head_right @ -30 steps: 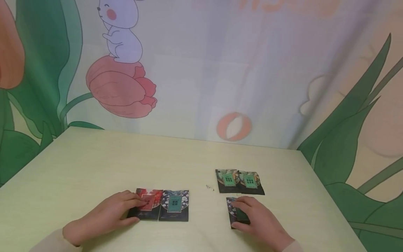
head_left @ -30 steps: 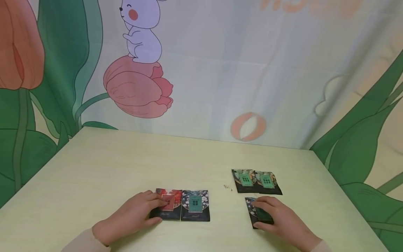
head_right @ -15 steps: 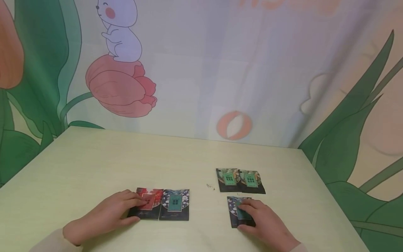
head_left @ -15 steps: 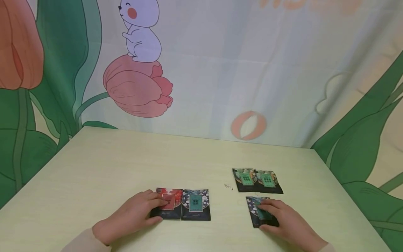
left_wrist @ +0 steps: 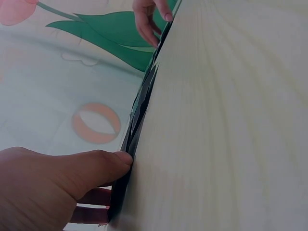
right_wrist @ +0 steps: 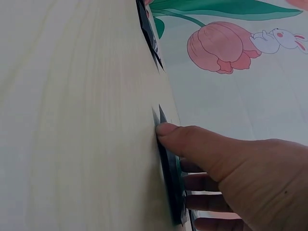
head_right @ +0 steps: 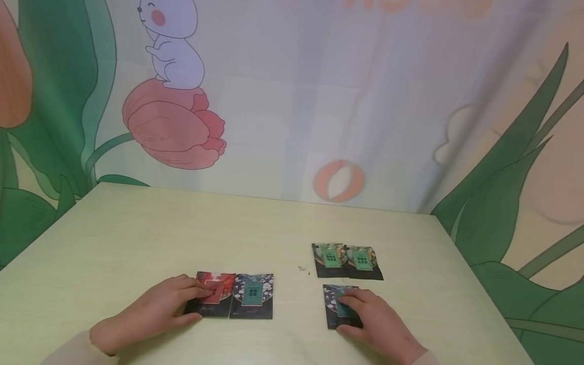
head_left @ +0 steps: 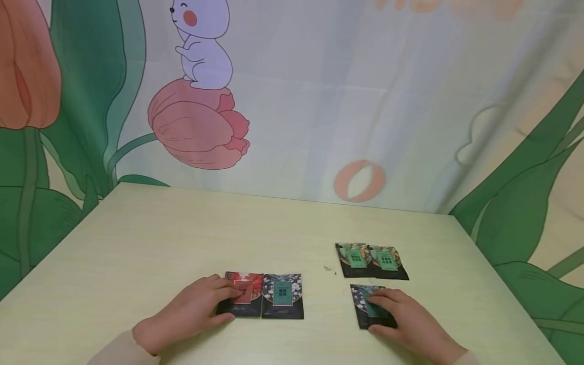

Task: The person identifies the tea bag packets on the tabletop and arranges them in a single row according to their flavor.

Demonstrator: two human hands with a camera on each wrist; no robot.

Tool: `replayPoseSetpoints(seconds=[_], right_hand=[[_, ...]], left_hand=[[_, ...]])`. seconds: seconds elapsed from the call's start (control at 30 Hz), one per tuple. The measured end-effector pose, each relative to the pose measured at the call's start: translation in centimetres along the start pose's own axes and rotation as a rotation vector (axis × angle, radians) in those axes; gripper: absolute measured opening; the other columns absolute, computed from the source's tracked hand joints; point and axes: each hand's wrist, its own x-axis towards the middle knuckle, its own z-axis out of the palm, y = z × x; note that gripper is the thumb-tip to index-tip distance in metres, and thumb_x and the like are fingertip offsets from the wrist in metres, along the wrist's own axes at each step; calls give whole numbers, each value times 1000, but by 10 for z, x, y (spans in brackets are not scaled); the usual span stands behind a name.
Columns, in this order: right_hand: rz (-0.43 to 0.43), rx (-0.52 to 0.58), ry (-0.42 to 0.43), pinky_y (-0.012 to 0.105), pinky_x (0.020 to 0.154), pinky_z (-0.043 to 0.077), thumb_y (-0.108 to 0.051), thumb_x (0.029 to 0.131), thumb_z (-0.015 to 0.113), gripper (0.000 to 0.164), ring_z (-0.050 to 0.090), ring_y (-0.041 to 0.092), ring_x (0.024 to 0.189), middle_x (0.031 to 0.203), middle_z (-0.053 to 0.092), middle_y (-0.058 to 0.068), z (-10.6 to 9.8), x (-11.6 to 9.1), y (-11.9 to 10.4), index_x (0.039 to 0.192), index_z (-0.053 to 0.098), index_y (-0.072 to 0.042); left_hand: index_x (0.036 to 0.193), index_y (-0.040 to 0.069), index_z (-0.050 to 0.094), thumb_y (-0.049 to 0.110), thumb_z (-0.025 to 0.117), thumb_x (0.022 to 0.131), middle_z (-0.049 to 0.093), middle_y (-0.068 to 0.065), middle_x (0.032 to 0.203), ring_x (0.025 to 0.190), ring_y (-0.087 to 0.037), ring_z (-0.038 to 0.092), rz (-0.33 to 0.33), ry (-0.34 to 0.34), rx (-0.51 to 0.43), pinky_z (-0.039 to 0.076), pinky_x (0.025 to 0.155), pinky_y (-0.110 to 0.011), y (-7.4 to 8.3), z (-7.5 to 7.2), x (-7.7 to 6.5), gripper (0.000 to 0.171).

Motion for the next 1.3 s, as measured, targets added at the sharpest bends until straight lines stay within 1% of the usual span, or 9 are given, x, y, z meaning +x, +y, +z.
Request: replayPoseSetpoints(seconds=[0.17, 0.27, 0.47, 0.57, 0.8, 1.07, 1.3], right_hand=[[-30, -14, 7, 48, 100, 47, -53, 78, 71, 59, 55, 28, 119, 127, 59, 6, -1, 2, -6, 122, 65, -14], [-67, -30, 21, 48, 98, 48, -53, 79, 70, 58, 56, 28, 117, 125, 60, 6, 0, 3, -9, 121, 66, -13], [-152, -72, 76, 45, 96, 49, -52, 81, 70, 56, 58, 27, 115, 123, 62, 5, 3, 7, -15, 120, 66, -12], [-170, -78, 82, 45, 97, 49, -53, 81, 69, 57, 58, 27, 115, 123, 62, 5, 4, 9, -19, 121, 66, -13], [-235, -100, 101, 43, 96, 49, -57, 83, 65, 58, 59, 25, 113, 122, 62, 5, 4, 14, -27, 121, 66, -13], [-206, -71, 60, 42, 98, 48, -53, 82, 67, 56, 57, 23, 116, 125, 61, 3, 7, 24, -41, 122, 65, -15], [-241, -82, 74, 41, 98, 48, -56, 84, 64, 57, 58, 23, 115, 124, 61, 2, 9, 30, -48, 122, 65, -14]], left_hand=[[110, 15, 71, 37, 78, 78, 68, 1, 108, 98, -18, 60, 1, 1, -2, 53, 87, -38, 0, 0, 0, 39], [111, 15, 71, 38, 78, 78, 68, 1, 109, 99, -18, 60, -7, -10, -2, 53, 88, -38, 0, 0, 0, 40], [111, 15, 71, 39, 78, 77, 68, 1, 109, 99, -17, 59, -28, -25, -5, 53, 89, -39, 0, 0, 0, 42], [111, 15, 71, 39, 78, 77, 68, 1, 109, 98, -17, 59, -33, -27, -5, 53, 89, -39, 0, 0, 0, 42], [110, 15, 72, 37, 78, 77, 68, 1, 106, 92, -14, 56, -15, -11, 3, 53, 84, -35, 1, -1, 0, 40], [109, 15, 72, 37, 78, 77, 68, 1, 107, 96, -16, 58, -13, -6, 1, 53, 87, -37, 0, 0, 0, 40], [109, 15, 72, 37, 78, 78, 68, 2, 106, 93, -14, 57, -3, 4, 4, 53, 85, -34, 0, 0, 0, 39]])
